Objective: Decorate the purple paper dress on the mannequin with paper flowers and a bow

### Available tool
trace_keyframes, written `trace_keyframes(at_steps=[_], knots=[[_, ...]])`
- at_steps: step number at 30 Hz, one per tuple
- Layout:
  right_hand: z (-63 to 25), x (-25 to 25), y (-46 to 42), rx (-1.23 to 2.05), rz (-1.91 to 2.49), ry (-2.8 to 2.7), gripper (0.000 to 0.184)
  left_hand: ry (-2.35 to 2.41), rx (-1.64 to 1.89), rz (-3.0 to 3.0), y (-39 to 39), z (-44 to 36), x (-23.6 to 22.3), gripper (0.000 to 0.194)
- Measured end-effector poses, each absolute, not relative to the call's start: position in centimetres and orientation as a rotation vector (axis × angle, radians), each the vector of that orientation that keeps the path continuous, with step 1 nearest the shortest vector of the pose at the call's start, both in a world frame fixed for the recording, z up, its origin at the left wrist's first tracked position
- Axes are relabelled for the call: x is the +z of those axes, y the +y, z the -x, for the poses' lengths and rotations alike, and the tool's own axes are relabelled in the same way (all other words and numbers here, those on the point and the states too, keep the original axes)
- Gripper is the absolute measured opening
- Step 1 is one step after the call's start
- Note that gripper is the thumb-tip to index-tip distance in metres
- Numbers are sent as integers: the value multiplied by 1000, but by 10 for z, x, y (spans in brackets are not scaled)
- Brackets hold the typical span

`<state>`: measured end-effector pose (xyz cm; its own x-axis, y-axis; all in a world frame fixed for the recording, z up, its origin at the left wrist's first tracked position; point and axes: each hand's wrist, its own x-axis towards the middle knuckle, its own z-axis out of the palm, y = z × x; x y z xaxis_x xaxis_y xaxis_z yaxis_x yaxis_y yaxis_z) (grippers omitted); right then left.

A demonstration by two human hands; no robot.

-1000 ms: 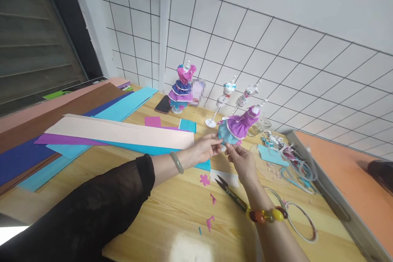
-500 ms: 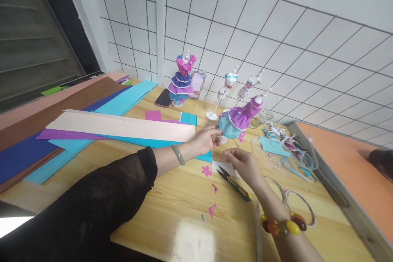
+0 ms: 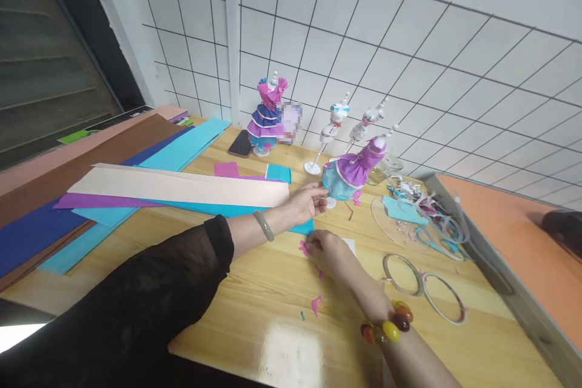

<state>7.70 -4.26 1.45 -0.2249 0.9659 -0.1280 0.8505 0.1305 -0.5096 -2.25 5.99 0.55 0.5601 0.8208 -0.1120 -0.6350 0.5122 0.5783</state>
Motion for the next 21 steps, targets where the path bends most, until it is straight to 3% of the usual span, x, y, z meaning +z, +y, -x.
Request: trace_keyframes(at_steps=[6,21], knots=[[-81,20,-42,755,1697,-2091,19,393,910,-540,58,24,8,21],[-108,37,5,364,1553,-1565,37,341,890,-570,58,24,8,15]])
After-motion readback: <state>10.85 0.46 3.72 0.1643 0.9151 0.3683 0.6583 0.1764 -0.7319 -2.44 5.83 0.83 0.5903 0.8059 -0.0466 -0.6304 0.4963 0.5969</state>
